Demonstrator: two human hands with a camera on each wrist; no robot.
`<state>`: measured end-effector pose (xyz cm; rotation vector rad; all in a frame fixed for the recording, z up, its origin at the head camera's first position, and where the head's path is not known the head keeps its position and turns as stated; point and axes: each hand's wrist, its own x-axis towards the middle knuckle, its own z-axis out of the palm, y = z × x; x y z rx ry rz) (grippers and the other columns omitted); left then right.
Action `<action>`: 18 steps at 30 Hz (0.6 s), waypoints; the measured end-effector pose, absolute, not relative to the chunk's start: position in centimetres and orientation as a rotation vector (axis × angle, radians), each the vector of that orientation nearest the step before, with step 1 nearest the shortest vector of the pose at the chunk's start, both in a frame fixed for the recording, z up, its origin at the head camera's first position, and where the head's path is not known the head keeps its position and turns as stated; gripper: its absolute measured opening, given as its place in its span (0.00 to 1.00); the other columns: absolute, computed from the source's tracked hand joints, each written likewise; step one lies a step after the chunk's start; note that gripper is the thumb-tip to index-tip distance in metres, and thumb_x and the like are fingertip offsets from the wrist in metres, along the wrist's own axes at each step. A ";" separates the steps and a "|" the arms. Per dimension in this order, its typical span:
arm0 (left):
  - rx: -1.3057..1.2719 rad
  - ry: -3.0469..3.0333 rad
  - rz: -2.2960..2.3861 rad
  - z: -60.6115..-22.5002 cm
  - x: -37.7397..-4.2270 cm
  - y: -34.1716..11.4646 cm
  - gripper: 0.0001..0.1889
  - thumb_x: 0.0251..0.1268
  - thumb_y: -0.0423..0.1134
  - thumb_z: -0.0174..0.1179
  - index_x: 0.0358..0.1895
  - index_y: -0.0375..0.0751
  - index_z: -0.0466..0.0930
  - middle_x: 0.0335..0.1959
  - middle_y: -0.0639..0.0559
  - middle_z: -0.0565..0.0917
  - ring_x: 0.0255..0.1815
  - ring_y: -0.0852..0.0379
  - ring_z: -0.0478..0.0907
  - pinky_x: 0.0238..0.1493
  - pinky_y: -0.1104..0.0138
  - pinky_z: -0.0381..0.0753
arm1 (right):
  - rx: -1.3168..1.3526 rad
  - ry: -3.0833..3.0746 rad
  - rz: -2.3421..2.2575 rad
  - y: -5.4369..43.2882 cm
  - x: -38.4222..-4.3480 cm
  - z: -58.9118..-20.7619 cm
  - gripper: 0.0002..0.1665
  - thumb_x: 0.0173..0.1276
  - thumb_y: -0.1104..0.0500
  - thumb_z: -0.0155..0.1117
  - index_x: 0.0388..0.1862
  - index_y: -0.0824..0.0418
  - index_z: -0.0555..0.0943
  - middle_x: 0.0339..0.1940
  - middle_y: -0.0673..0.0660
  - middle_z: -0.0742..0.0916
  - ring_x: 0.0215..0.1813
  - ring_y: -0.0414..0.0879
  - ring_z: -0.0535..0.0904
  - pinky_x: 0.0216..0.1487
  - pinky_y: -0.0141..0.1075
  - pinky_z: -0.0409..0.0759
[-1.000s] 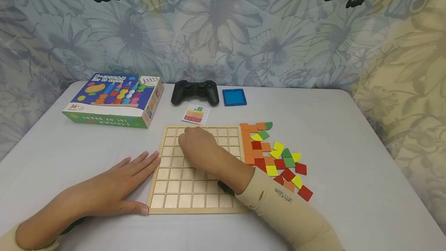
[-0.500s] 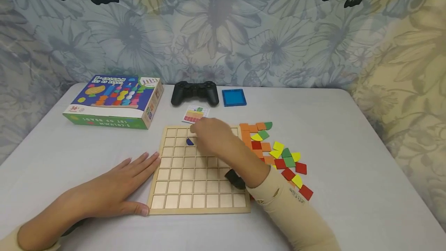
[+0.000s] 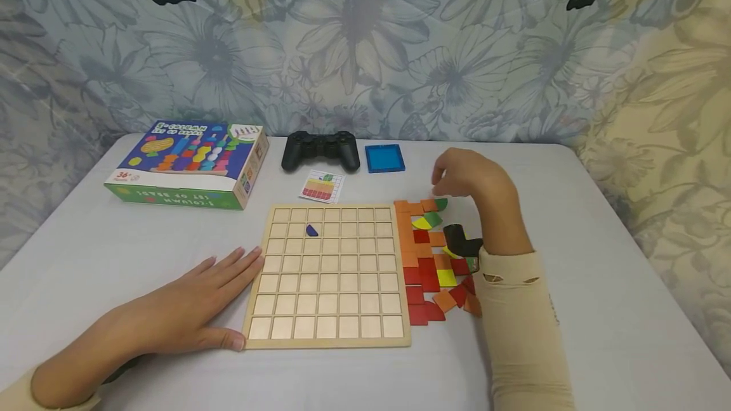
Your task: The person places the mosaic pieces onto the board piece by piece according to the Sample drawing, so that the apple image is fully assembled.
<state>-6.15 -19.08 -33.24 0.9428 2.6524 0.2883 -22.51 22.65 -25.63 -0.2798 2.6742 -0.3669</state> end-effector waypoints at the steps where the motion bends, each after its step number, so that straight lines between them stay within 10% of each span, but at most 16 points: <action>1: 0.942 2.653 0.288 -33.2 -6.1 -19.1 0.59 0.58 0.78 0.48 0.81 0.38 0.47 0.82 0.45 0.47 0.80 0.40 0.45 0.69 0.35 0.53 | -0.239 2.653 -0.369 23.5 -22.9 -26.0 0.13 0.67 0.60 0.66 0.46 0.68 0.82 0.40 0.64 0.84 0.41 0.59 0.79 0.42 0.52 0.80; 18: 0.897 2.640 0.260 -33.2 -6.3 -18.9 0.60 0.56 0.79 0.48 0.81 0.39 0.45 0.82 0.46 0.45 0.80 0.40 0.43 0.70 0.35 0.52 | -0.298 2.539 -0.562 26.0 -25.0 -30.2 0.12 0.60 0.61 0.74 0.38 0.64 0.81 0.39 0.61 0.82 0.39 0.54 0.75 0.38 0.44 0.79</action>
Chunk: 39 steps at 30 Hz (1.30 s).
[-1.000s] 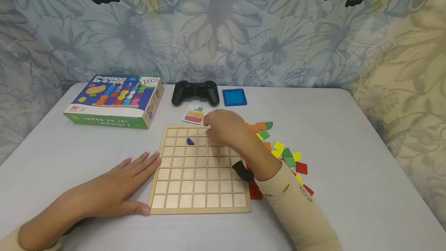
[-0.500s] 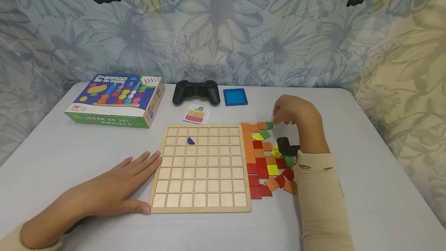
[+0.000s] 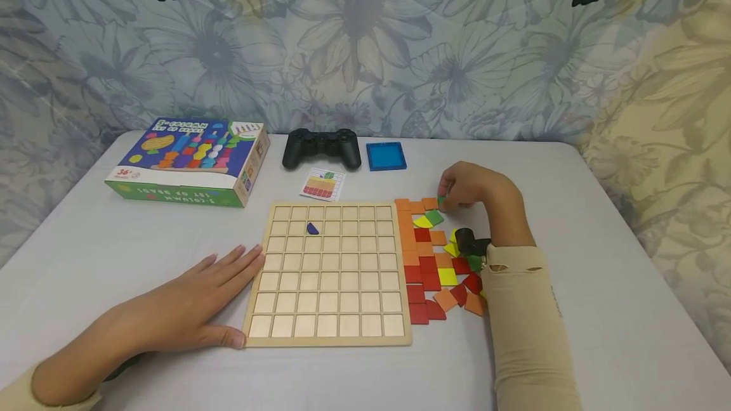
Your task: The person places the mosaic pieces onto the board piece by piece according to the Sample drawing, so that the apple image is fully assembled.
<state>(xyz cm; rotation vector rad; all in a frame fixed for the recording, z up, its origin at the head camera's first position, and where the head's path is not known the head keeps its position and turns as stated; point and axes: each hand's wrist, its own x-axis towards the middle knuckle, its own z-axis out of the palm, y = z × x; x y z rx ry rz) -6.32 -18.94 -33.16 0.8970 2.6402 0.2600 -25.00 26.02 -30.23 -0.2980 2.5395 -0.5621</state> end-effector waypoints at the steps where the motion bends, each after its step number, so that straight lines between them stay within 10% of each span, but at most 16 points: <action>1: 0.903 2.641 0.260 -33.1 -6.3 -18.9 0.60 0.56 0.79 0.48 0.81 0.39 0.45 0.82 0.46 0.45 0.80 0.40 0.43 0.70 0.35 0.52 | -0.298 2.541 -0.566 26.0 -25.0 -30.3 0.12 0.60 0.61 0.74 0.38 0.64 0.80 0.38 0.60 0.81 0.39 0.54 0.74 0.38 0.43 0.78; 39: 0.895 2.640 0.257 -33.1 -6.3 -18.8 0.60 0.56 0.79 0.49 0.82 0.40 0.45 0.82 0.47 0.45 0.80 0.40 0.43 0.70 0.36 0.52 | -0.663 2.644 -0.932 15.5 -23.0 -29.3 0.05 0.72 0.67 0.62 0.43 0.65 0.83 0.37 0.57 0.87 0.42 0.54 0.84 0.45 0.43 0.81</action>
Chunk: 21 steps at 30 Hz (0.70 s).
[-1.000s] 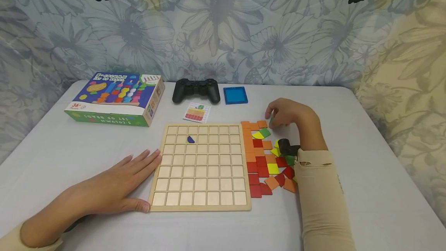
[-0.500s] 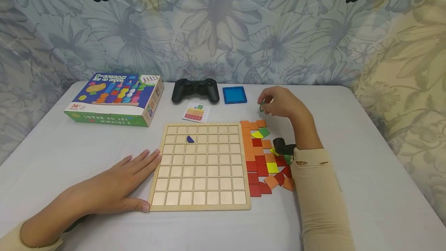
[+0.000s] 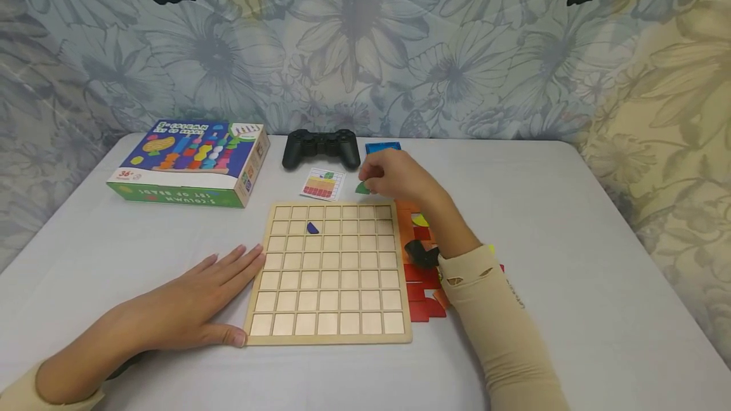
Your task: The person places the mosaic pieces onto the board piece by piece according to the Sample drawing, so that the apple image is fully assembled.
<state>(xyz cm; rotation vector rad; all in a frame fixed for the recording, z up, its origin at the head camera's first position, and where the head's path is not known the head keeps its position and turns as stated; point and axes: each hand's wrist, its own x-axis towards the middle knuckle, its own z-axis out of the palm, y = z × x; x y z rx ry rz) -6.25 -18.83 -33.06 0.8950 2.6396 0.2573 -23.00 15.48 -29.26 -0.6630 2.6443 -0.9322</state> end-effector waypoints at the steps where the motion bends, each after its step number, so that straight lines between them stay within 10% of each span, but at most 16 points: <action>1: 0.893 2.639 0.255 -33.1 -6.3 -18.8 0.60 0.56 0.79 0.49 0.82 0.40 0.45 0.82 0.47 0.45 0.80 0.40 0.43 0.70 0.36 0.52 | -0.676 2.622 -0.957 14.9 -22.8 -29.3 0.04 0.72 0.68 0.62 0.43 0.65 0.83 0.37 0.57 0.87 0.42 0.54 0.84 0.45 0.43 0.82; 21: 0.879 2.631 0.248 -33.1 -6.4 -18.8 0.60 0.55 0.79 0.49 0.82 0.40 0.45 0.82 0.47 0.44 0.81 0.41 0.42 0.71 0.36 0.50 | -0.856 2.618 -0.834 10.7 -21.5 -31.4 0.06 0.67 0.68 0.67 0.36 0.60 0.88 0.34 0.52 0.88 0.38 0.47 0.81 0.42 0.41 0.81</action>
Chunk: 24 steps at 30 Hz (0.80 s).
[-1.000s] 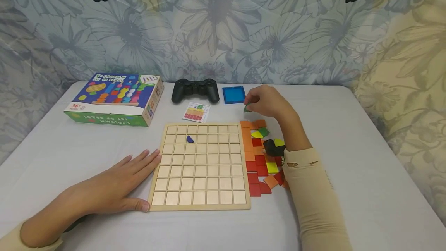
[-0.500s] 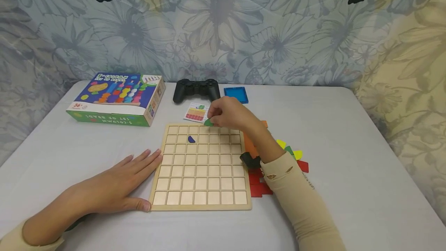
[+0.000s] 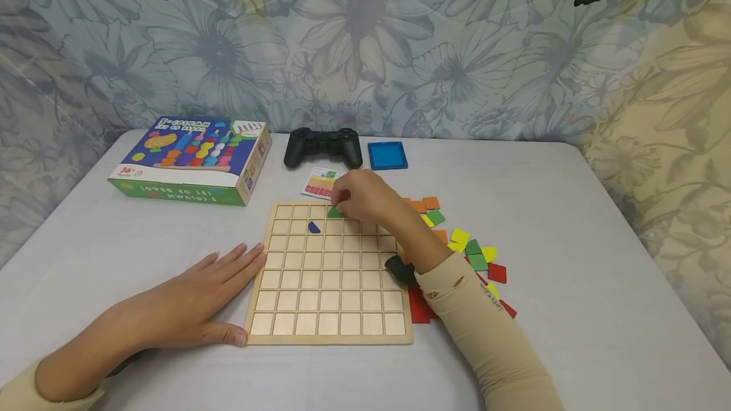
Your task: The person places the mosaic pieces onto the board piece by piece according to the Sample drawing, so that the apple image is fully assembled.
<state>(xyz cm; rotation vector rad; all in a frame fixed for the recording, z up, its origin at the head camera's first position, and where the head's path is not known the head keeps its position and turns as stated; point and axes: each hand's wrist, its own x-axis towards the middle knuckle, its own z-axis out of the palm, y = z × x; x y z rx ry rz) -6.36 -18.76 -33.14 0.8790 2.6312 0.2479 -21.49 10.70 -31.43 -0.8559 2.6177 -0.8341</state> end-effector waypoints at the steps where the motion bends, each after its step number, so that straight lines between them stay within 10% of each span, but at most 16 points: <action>1: 0.877 2.631 0.249 -33.1 -6.4 -18.8 0.60 0.55 0.79 0.49 0.82 0.40 0.45 0.82 0.47 0.44 0.81 0.41 0.42 0.71 0.36 0.50 | -0.860 2.620 -0.823 10.7 -21.4 -31.4 0.06 0.67 0.68 0.67 0.37 0.60 0.88 0.36 0.52 0.88 0.39 0.47 0.82 0.43 0.41 0.81; 16: 0.832 2.585 0.314 -33.1 -6.5 -18.8 0.60 0.56 0.80 0.50 0.82 0.44 0.44 0.83 0.50 0.45 0.81 0.43 0.40 0.72 0.37 0.47 | -0.904 2.634 -0.646 11.0 -20.9 -31.0 0.11 0.69 0.69 0.64 0.44 0.61 0.90 0.46 0.56 0.87 0.45 0.49 0.81 0.48 0.43 0.80; 24: 0.783 2.574 0.312 -33.3 -6.4 -18.7 0.57 0.58 0.75 0.56 0.82 0.44 0.45 0.82 0.53 0.44 0.81 0.47 0.36 0.74 0.39 0.42 | -0.794 2.678 -0.518 15.6 -20.8 -29.4 0.08 0.69 0.66 0.65 0.42 0.61 0.89 0.36 0.53 0.87 0.40 0.50 0.78 0.44 0.43 0.81</action>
